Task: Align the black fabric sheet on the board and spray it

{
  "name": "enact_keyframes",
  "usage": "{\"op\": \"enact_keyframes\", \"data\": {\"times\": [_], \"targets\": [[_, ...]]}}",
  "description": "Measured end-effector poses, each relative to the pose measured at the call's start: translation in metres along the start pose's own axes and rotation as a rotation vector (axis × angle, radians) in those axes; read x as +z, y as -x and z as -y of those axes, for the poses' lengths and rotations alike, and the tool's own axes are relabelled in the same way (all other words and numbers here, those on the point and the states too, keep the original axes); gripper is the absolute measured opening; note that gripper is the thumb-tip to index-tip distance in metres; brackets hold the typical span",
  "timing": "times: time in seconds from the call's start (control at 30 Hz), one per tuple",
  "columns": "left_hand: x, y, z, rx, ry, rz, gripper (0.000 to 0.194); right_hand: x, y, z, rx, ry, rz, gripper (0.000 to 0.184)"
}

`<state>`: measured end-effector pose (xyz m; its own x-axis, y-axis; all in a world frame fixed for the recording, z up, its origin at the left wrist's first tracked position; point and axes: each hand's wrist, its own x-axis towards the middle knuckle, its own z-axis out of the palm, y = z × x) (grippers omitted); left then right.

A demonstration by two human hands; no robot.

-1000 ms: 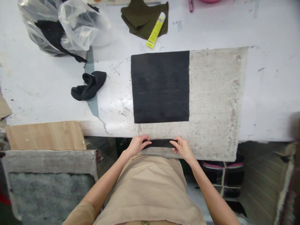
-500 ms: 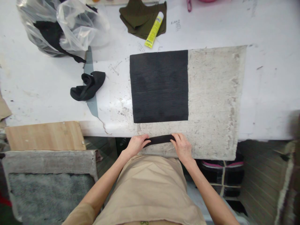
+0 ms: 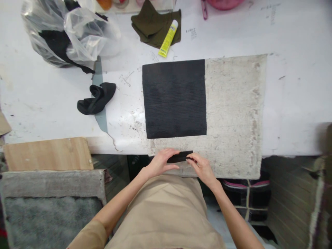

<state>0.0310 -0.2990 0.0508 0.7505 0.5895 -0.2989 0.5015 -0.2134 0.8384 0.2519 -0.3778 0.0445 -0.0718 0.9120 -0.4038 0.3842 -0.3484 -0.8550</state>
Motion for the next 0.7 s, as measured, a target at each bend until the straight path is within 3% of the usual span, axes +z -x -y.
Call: {"op": "enact_keyframes", "data": {"times": [0.13,0.3,0.47,0.7], "targets": [[0.002,-0.005,0.001,-0.168,0.090,0.119,0.032,-0.003,-0.009,0.000,0.226,-0.230,-0.139,0.029],[-0.031,0.019,0.029,-0.438,0.266,0.113,0.035,-0.019,-0.026,-0.017,0.335,-0.285,-0.339,0.036],[-0.064,0.028,0.050,-0.555,0.272,-0.121,0.034,-0.030,-0.044,-0.025,0.343,-0.285,-0.432,0.040],[-0.059,0.019,0.075,-0.658,0.301,-0.418,0.038,-0.044,-0.060,-0.025,0.337,-0.187,-0.469,0.042]]}}
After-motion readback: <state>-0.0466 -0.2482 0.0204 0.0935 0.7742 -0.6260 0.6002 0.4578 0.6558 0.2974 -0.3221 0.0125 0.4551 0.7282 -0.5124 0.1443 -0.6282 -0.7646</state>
